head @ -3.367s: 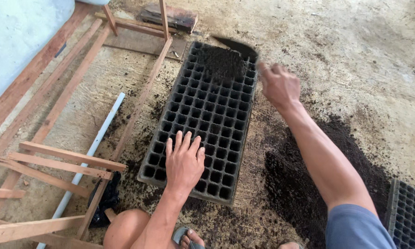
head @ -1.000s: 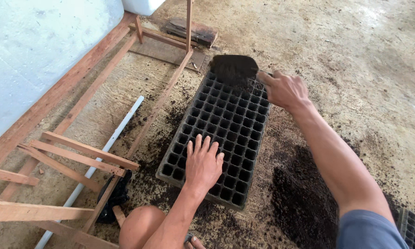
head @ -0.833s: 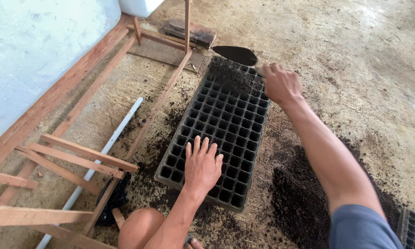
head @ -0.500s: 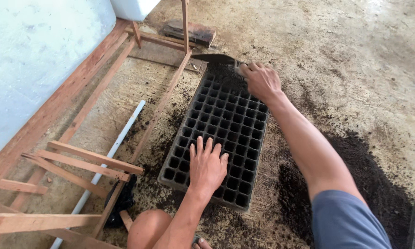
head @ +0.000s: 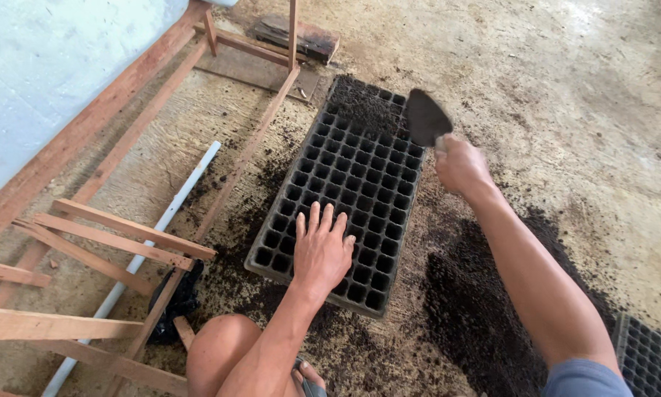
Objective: The person scoops soil from a pile on the floor using a trowel and fills the cells of a seed tray. They repeatedly transfer soil from the pile to the tray, leveling it with the trowel and occasionally using their hand to press the soil down.
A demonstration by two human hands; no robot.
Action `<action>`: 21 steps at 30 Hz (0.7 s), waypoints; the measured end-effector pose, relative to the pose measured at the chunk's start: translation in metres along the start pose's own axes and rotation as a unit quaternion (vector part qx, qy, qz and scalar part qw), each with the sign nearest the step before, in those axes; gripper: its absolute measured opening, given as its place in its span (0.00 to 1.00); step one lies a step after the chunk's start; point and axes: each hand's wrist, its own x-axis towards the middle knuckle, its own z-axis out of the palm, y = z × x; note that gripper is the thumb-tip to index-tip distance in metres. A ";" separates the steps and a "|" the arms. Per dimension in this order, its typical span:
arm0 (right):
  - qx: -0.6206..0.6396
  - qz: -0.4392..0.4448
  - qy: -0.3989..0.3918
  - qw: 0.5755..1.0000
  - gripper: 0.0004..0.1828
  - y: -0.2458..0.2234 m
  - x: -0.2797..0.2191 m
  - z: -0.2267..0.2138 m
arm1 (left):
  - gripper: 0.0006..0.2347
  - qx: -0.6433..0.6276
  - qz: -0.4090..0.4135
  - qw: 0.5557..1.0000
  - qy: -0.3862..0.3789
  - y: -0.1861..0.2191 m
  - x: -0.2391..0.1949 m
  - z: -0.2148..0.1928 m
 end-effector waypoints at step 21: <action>-0.018 -0.082 -0.056 0.995 0.32 -0.115 -0.022 -0.044 | 0.24 0.006 -0.013 0.999 -0.037 0.001 0.005 -0.001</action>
